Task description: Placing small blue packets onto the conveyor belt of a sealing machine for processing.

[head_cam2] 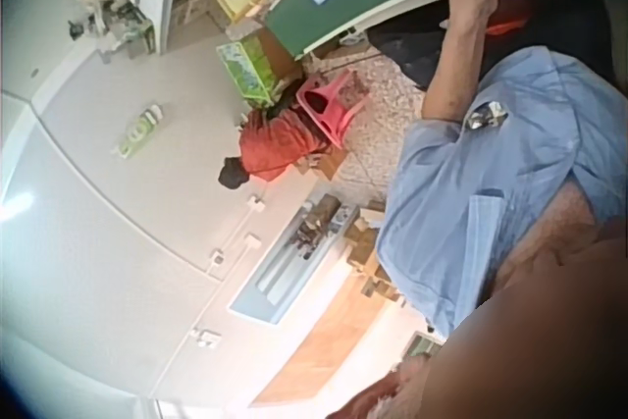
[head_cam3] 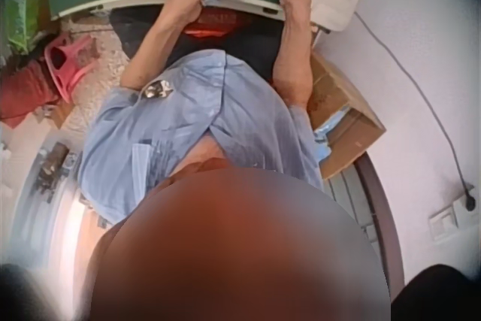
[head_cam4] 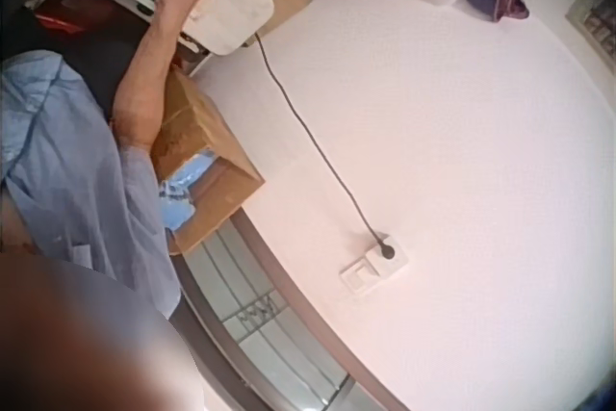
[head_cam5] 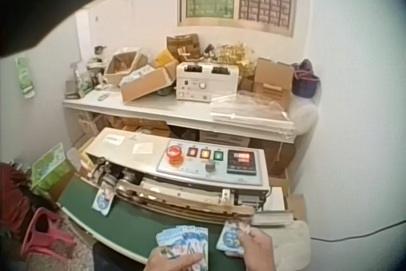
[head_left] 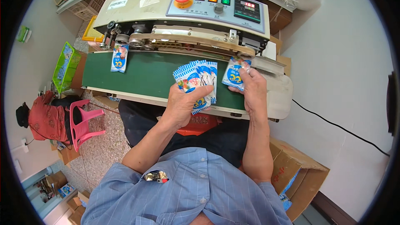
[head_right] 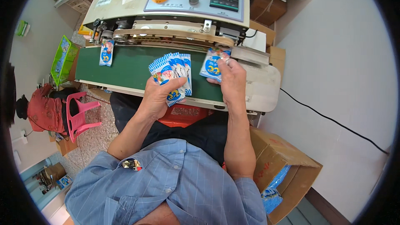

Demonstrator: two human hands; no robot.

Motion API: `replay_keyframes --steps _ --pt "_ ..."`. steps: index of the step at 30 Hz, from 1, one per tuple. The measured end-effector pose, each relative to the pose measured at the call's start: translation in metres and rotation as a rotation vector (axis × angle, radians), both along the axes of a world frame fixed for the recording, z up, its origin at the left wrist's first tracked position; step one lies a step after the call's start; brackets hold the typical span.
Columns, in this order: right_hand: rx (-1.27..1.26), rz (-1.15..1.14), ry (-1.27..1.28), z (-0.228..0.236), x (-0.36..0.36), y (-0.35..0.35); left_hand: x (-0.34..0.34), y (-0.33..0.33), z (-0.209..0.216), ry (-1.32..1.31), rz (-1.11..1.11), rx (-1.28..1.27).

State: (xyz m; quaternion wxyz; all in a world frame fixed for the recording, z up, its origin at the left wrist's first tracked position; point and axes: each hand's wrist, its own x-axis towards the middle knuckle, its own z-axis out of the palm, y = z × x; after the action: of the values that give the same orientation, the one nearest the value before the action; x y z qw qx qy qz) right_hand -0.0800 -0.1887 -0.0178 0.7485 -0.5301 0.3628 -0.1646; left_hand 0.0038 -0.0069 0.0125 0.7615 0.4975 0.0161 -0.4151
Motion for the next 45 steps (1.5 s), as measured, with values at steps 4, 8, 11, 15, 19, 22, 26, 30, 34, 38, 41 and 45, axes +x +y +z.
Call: replay_keyframes --steps 4,8,11,15,19,22,26,30,34,38,41,45 --pt "-0.386 -0.092 0.133 0.014 0.003 0.026 0.001 0.002 0.002 0.041 -0.013 -0.044" --pt "-0.085 0.060 -0.137 0.023 -0.019 0.046 -0.003 0.005 0.002 0.054 -0.065 -0.053" --pt "-0.182 0.110 -0.130 0.013 -0.026 0.057 -0.011 0.002 0.005 0.054 -0.092 -0.067" --pt "-0.235 -0.027 -0.156 0.009 -0.038 0.058 -0.015 0.001 0.005 0.072 -0.109 -0.060" --pt "-0.233 -0.243 -0.128 0.002 -0.052 0.033 -0.012 0.004 -0.001 0.066 -0.087 -0.041" --pt "-0.193 -0.267 -0.134 -0.006 -0.055 0.008 -0.008 0.003 0.001 0.050 -0.083 -0.027" --pt "-0.136 -0.233 -0.175 -0.012 -0.042 -0.009 -0.005 0.001 0.003 0.024 -0.043 -0.015" --pt "-0.301 -0.146 -0.037 -0.018 -0.019 -0.008 -0.003 0.000 -0.001 0.012 -0.014 -0.010" --pt "-0.334 -0.035 0.035 -0.011 0.003 0.011 -0.003 -0.001 -0.006 -0.023 0.007 -0.035" --pt "-0.387 -0.072 -0.057 0.007 -0.009 0.038 -0.002 0.003 -0.004 -0.006 -0.031 -0.086" --pt "-0.096 0.084 -0.197 0.010 -0.023 0.050 -0.008 0.003 -0.002 0.013 -0.072 -0.093" --pt "-0.151 0.109 -0.171 0.007 -0.031 0.058 -0.017 0.003 0.001 0.028 -0.133 -0.127"
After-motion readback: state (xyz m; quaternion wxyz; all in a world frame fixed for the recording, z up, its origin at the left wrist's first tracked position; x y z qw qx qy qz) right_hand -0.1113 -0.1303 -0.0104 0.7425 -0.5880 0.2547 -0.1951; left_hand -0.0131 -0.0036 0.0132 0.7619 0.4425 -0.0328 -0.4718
